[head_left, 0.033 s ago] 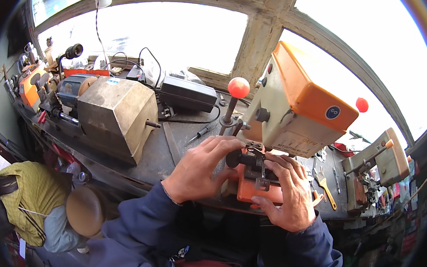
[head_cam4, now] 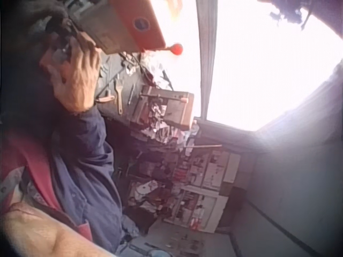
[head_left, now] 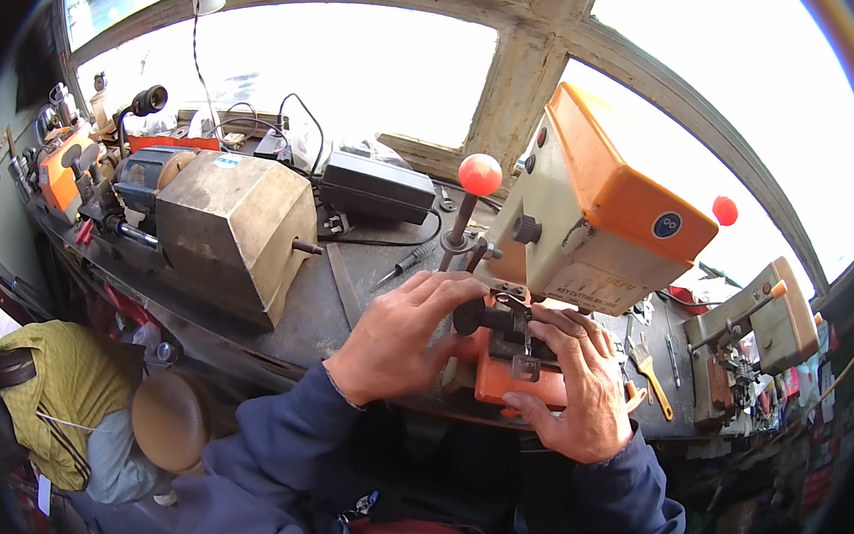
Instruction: The person secures a key and a blank into a key-cutting machine, then operates the machine to duplicate the key. They repeatedly adjust the keys and machine levers to align and cut the blank, then remove the finished key.
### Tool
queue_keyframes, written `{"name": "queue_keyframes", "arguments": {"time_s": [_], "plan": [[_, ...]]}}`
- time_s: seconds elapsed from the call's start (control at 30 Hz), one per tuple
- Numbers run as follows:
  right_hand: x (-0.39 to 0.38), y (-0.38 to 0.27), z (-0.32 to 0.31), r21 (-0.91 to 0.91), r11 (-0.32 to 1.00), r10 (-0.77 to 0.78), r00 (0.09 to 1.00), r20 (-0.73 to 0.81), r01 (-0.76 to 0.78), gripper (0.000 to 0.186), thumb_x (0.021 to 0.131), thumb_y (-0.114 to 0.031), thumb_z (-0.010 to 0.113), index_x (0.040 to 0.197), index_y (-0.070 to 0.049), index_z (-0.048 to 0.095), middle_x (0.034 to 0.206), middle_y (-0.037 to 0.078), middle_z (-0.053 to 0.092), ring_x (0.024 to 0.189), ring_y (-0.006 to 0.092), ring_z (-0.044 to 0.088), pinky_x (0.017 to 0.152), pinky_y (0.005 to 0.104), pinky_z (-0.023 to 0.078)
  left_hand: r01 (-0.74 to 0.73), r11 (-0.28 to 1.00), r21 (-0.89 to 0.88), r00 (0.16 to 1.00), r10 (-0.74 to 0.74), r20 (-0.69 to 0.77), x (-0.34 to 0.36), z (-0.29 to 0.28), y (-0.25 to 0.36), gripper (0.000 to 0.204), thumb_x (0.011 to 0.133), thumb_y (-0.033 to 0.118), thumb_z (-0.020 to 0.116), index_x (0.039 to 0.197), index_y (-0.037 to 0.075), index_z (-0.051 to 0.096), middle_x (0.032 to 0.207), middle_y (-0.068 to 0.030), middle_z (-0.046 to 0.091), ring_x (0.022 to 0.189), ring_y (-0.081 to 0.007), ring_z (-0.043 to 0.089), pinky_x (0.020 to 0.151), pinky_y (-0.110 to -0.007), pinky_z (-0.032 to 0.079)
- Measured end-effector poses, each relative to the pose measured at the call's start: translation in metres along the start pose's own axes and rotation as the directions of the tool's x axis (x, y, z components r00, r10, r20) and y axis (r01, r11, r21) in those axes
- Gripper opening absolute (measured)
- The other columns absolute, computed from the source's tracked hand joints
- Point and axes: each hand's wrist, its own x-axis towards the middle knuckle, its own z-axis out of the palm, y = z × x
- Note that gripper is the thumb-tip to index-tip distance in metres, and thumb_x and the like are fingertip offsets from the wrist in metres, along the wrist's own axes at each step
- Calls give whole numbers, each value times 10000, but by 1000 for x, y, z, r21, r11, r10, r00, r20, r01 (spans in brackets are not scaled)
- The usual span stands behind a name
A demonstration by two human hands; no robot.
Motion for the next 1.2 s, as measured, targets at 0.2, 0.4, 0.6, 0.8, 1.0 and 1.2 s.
{"name": "queue_keyframes", "arguments": {"time_s": [0.2, 0.4, 0.6, 0.8, 1.0, 1.2], "plan": [[3, -1, -2, -32, 999, -16, 1000, 16, 16, 633, 774, -235, 897, 1300, 16, 652, 1471, 214, 610, 1364, 435, 560, 1178, 529, 410, -127, 977, 173, 992, 129, -4, -1, 6, -10, 514, 856, -22, 699, 1356, 71, 629, 1301, -149, 706, 1098, -385, 712, 938, -475, 588], [6, -6, -5, -60, 998, -7, 1000, 29, 9, 636, 770, -245, 904, 1298, 11, 658, 1459, 206, 608, 1369, 423, 552, 1181, 527, 403, -224, 940, 257, 974, 226, 22, -1, 9, -20, 364, 907, 203, 777, 1212, 57, 644, 1169, -100, 707, 1012, -310, 712, 859, -427, 560], [6, -11, -3, -64, 998, 10, 1000, 24, -8, 637, 766, -235, 908, 1297, 15, 661, 1454, 201, 605, 1385, 411, 539, 1193, 529, 390, -26, 993, 116, 995, 15, 94, 4, 12, -25, 298, 960, 273, 762, 1112, 43, 649, 1027, -140, 696, 940, -355, 708, 799, -450, 547], [5, -10, -4, -55, 998, 11, 1000, 26, -10, 629, 765, -209, 894, 1296, 26, 654, 1455, 211, 601, 1379, 420, 542, 1195, 531, 391, 82, 996, -46, 994, -85, -65, -2, 19, 7, 669, 857, 510, 861, 1247, 31, 606, 1105, -197, 690, 1025, -439, 699, 875, -487, 559], [6, -8, -3, -69, 998, -9, 1000, 28, 11, 610, 765, -159, 863, 1302, 33, 646, 1454, 221, 598, 1374, 425, 547, 1190, 530, 400, 125, 991, -54, 987, -130, -97, -2, 27, 29, 1052, 696, 573, 976, 1485, 65, 499, 1234, -191, 674, 1058, -423, 721, 947, -472, 572], [5, -5, -3, -60, 998, -10, 999, 32, 12, 612, 767, -141, 852, 1313, 40, 643, 1460, 221, 593, 1379, 421, 546, 1189, 530, 402, 138, 989, -54, 975, -145, -168, -1, 36, 28, 1098, 698, 513, 993, 1549, 66, 462, 1217, -191, 686, 1049, -382, 741, 913, -452, 591]]}}
